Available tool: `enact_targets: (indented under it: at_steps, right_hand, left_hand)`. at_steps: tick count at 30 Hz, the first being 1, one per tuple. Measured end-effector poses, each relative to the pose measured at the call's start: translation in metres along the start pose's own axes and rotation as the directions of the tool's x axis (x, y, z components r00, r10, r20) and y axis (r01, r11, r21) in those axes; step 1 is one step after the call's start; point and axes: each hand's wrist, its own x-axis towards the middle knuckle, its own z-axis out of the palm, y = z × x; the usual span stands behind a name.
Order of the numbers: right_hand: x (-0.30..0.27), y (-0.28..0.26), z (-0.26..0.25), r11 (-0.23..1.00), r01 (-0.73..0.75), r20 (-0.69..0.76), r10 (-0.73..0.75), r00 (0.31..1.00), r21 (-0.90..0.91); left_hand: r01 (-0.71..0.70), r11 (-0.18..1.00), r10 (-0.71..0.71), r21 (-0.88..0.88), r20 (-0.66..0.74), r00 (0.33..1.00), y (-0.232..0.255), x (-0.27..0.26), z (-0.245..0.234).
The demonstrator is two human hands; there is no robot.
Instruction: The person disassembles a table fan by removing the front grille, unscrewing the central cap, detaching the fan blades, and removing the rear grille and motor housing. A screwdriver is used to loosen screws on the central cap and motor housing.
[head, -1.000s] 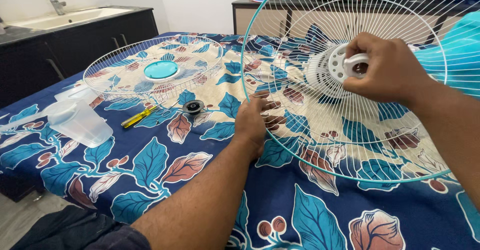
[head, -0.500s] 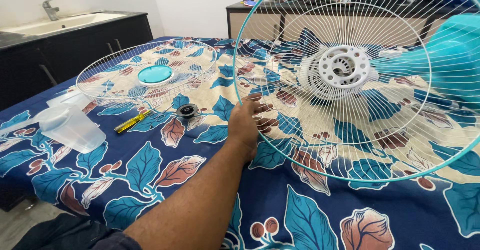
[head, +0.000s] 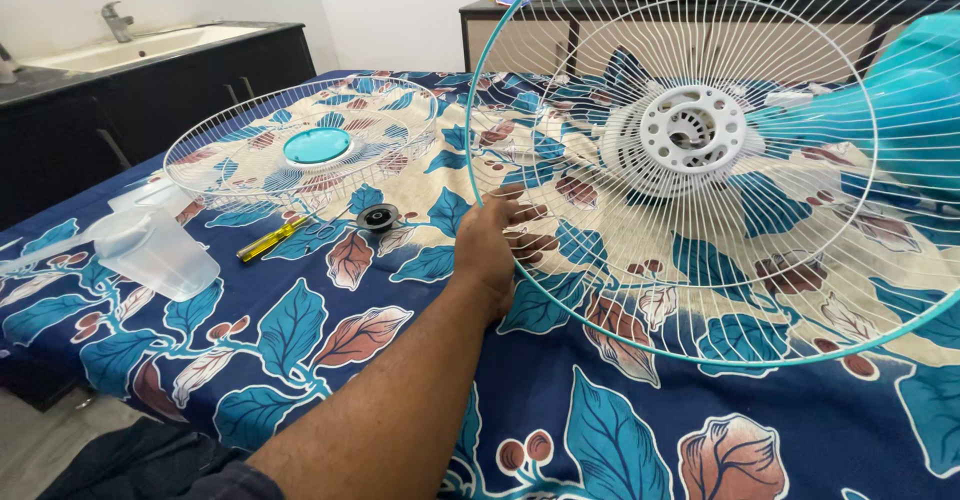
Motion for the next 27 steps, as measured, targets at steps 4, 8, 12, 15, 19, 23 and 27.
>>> enact_targets:
  at_steps: [4,8,12,15,19,23,27]
  right_hand:
    - [0.006,0.008,0.006,1.0,-0.001,0.01,0.001,1.0,0.022]
    - [0.012,0.016,0.004,0.999,-0.004,0.006,0.004,1.0,0.034]
    - [0.018,0.016,0.007,0.999,0.0,0.013,0.0,1.0,0.054]
    - [0.016,0.018,0.009,0.998,-0.007,0.019,0.005,1.0,0.065]
    - [0.014,0.014,0.019,0.997,-0.006,0.027,0.004,1.0,0.083]
    - [0.013,0.007,0.021,0.996,-0.002,0.03,0.0,1.0,0.095]
    - [0.011,-0.004,0.022,0.994,0.003,0.018,-0.004,1.0,0.107]
  left_hand:
    - [0.011,1.0,-0.011,0.001,-0.015,1.0,0.0,-0.001,0.001]
    - [0.026,1.0,-0.026,-0.002,-0.041,0.999,0.005,-0.006,0.003]
    - [0.011,0.997,-0.009,0.072,-0.034,0.999,0.02,-0.012,0.002]
    - [0.01,0.995,-0.007,0.101,-0.033,0.999,0.034,-0.02,0.001]
    - [0.033,0.995,-0.03,0.095,-0.029,0.999,0.052,-0.036,-0.002]
    - [0.045,0.998,-0.044,0.049,-0.026,0.999,0.061,-0.049,0.001]
    - [0.04,0.999,-0.041,-0.019,-0.037,0.998,0.067,-0.053,-0.001]
